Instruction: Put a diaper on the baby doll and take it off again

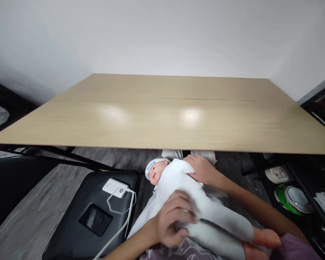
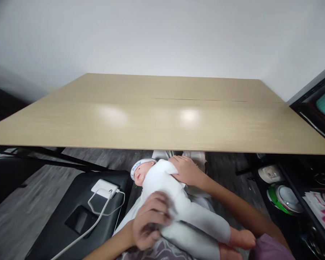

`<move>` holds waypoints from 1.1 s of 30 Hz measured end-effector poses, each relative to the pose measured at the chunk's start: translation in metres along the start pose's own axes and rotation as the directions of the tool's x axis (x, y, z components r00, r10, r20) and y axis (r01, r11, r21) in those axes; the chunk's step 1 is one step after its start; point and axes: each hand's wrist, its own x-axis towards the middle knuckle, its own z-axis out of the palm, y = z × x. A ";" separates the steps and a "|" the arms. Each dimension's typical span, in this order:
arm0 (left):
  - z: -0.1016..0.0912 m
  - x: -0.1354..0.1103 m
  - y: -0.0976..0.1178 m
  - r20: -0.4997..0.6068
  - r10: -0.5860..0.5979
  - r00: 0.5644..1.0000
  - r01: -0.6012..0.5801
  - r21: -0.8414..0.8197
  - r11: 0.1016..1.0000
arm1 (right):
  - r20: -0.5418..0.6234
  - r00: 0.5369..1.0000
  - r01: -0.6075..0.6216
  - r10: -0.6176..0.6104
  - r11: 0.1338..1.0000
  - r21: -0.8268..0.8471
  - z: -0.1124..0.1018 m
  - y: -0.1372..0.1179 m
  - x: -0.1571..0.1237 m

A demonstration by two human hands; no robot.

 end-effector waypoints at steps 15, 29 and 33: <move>-0.059 0.017 -0.038 -0.400 -0.336 0.853 0.441 0.206 0.873 | -0.586 0.699 -0.217 0.410 0.902 0.373 -0.044 0.005 -0.051; -0.146 0.177 -0.113 -0.161 -0.389 0.907 0.414 0.514 0.752 | -0.523 0.833 -0.367 0.181 0.888 -0.277 -0.123 0.111 -0.055; -0.161 0.178 -0.138 -0.135 -0.371 0.919 0.375 0.596 0.711 | -0.512 0.834 -0.379 0.204 0.887 -0.264 -0.120 0.130 -0.058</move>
